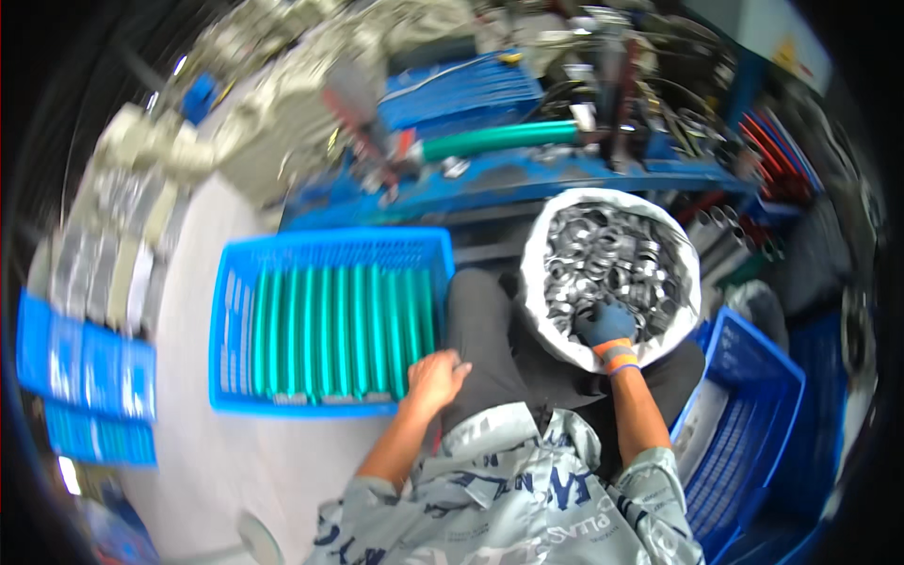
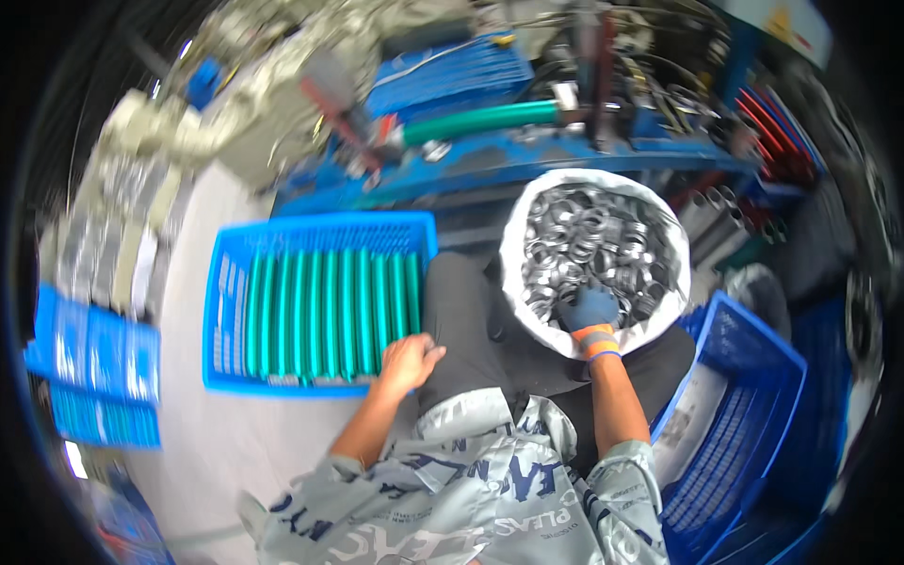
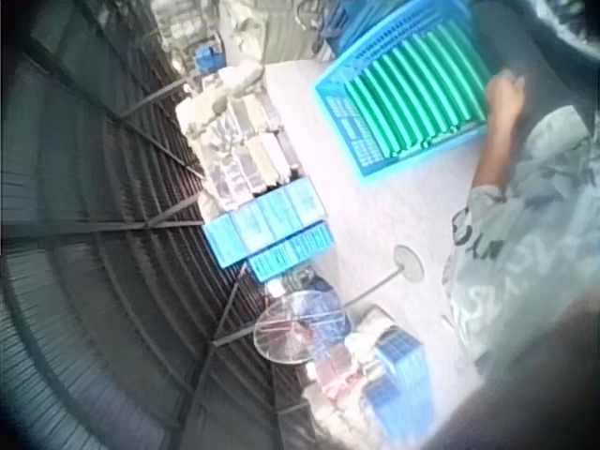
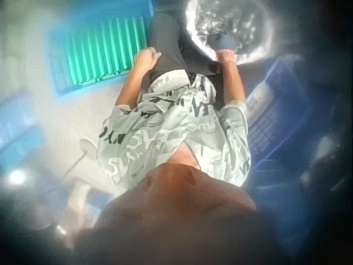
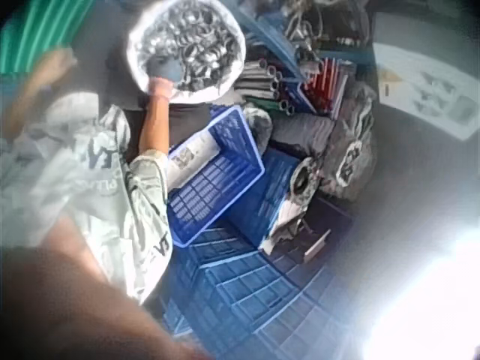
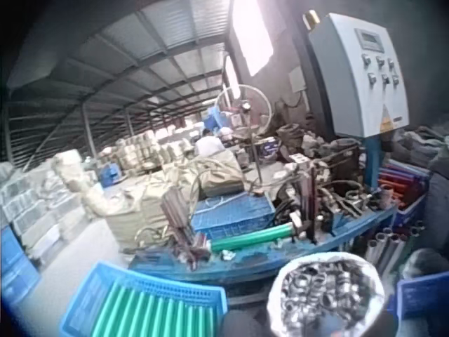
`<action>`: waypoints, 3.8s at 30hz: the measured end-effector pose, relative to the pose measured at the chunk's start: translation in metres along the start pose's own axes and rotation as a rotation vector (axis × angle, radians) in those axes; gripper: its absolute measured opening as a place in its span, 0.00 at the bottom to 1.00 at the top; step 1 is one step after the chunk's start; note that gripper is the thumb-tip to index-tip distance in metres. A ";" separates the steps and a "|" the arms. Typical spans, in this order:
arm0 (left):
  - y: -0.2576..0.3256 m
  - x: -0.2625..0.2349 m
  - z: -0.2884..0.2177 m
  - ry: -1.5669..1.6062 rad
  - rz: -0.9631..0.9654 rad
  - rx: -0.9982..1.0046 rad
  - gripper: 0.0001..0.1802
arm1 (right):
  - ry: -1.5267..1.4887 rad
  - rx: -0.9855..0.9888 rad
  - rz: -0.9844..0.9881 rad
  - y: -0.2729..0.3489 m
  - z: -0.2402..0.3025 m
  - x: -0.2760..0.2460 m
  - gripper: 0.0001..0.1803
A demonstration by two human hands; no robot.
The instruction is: Assembling metal end caps onto green tubes using a pressing machine and sorting them into crates.
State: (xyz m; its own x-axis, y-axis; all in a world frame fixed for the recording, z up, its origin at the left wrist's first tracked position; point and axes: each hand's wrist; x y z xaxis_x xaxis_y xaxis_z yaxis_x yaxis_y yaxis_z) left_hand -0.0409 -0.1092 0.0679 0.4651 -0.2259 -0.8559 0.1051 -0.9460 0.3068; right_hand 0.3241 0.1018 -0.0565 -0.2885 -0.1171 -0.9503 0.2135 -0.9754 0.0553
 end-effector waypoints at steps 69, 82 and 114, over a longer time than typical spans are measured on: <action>-0.115 -0.108 0.133 0.335 -0.080 -0.026 0.63 | 0.144 -0.145 0.505 -0.077 0.018 -0.019 0.24; -0.110 -0.078 -0.041 0.308 0.059 0.218 0.43 | -0.078 -0.066 0.239 -0.061 -0.017 0.000 0.14; -0.091 -0.142 -0.083 -0.039 0.075 0.399 0.37 | -1.902 -0.251 0.356 0.004 0.033 -0.124 0.58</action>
State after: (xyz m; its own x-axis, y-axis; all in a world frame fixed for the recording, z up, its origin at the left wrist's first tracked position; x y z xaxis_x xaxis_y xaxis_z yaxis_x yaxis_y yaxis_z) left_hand -0.0438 0.0282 0.1961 0.4239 -0.2994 -0.8548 -0.2807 -0.9407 0.1903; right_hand 0.3301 0.1062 0.0715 -0.6411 -0.4556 0.6176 0.5374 -0.8410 -0.0625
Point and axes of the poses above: each hand's wrist, its own y-axis away from the middle knuckle, its own x-axis out of the palm, z = x × y, and after that the axes turned 8 degrees about z, right-handed
